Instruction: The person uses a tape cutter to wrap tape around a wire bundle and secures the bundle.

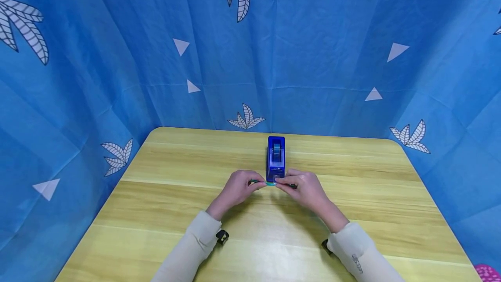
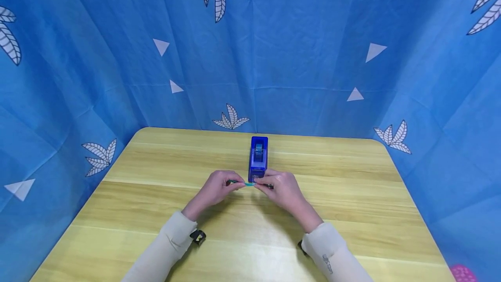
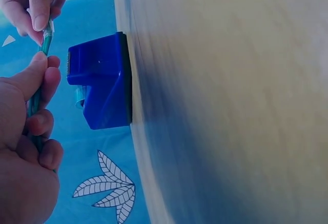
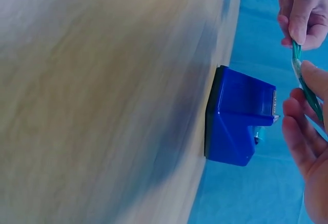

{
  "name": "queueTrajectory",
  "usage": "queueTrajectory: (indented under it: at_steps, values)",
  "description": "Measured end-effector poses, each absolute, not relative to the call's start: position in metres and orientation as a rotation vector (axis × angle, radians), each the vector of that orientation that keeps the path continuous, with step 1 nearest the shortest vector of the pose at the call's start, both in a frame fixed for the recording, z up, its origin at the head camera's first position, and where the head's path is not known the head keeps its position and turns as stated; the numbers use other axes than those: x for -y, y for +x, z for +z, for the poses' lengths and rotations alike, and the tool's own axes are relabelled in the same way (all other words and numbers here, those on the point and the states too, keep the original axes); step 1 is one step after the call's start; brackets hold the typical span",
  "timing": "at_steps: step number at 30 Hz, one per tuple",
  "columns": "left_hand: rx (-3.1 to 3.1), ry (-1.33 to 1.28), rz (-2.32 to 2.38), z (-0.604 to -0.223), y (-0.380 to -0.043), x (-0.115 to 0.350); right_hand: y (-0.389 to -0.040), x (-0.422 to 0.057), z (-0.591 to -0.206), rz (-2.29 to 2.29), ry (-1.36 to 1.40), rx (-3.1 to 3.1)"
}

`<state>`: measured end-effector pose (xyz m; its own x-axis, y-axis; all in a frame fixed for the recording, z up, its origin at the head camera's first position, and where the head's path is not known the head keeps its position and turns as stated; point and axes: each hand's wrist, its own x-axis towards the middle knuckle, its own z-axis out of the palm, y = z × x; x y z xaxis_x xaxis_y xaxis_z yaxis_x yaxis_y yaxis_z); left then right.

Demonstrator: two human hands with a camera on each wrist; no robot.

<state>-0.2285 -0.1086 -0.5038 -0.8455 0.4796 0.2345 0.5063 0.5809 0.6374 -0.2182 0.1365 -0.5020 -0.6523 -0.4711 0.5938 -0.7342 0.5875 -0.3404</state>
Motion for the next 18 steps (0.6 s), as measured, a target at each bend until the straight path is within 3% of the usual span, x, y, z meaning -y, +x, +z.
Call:
queueTrajectory:
  at_steps: [18]
  values:
    - [2.557,-0.970,-0.918,-0.5094,-0.2284,0.1086,-0.2176,-0.1355,-0.4982,0.875,0.886,2.529]
